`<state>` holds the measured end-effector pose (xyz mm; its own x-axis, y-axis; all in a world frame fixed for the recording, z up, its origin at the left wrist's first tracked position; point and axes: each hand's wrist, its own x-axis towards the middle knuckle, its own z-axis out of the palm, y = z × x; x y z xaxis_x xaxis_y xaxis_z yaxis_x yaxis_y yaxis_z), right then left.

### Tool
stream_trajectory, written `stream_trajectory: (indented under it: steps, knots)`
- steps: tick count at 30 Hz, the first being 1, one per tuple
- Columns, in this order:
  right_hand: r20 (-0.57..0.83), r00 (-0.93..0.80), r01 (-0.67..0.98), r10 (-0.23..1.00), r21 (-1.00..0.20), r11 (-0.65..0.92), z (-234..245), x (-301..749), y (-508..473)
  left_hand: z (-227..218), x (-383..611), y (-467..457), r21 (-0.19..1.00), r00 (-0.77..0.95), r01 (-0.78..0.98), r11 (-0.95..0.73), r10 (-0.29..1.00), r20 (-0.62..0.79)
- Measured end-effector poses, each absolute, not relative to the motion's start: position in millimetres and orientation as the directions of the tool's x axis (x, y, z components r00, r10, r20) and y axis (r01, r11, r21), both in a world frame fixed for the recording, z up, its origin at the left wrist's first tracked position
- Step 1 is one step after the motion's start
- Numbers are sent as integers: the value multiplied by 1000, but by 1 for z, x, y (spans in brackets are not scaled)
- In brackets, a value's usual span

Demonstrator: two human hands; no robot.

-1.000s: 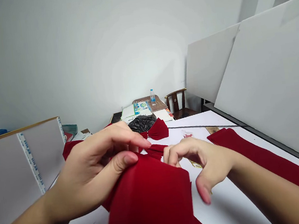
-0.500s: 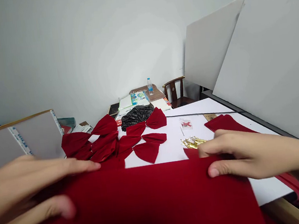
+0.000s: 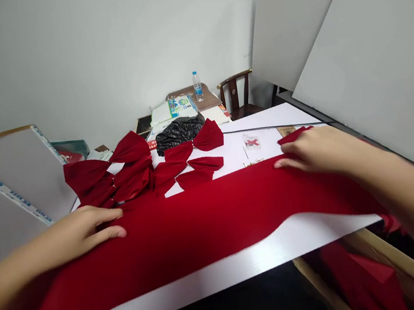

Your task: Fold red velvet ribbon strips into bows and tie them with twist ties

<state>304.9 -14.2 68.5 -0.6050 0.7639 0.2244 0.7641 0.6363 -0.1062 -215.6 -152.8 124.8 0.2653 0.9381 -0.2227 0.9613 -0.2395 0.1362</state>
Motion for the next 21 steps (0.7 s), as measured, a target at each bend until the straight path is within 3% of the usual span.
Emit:
stream_trajectory:
  steps: [2, 4, 6, 11, 13, 15, 17, 21]
  knots:
    - [131, -616, 784, 777, 0, 621, 44, 290, 4, 99, -208, -136, 27, 215, 975, -221, 905, -367]
    - [18, -592, 803, 806, 100, 587, 17, 278, 14, 75, -208, -126, -107, 138, 976, -191, 915, -378]
    - [-4, -609, 782, 793, 160, 602, -8, 268, 17, 57, -210, -126, -217, 75, 964, -154, 940, -332]
    - [327, -677, 724, 659, 138, 676, -37, 236, -13, 39, -186, -149, -401, 111, 907, -127, 992, -65]
    - [402, -671, 690, 623, 33, 723, -39, 214, -40, 29, -162, -159, -281, 156, 947, -154, 988, -16]
    - [406, -683, 613, 608, -134, 778, -43, 191, -70, 12, -139, -164, 28, 299, 954, -298, 952, -64]
    - [375, -690, 558, 619, -270, 785, -52, 172, -97, -10, -123, -167, 298, 377, 895, -333, 920, -106]
    - [364, -677, 518, 640, -382, 765, -78, 164, -121, -43, -118, -171, 463, 351, 848, -258, 928, -127]
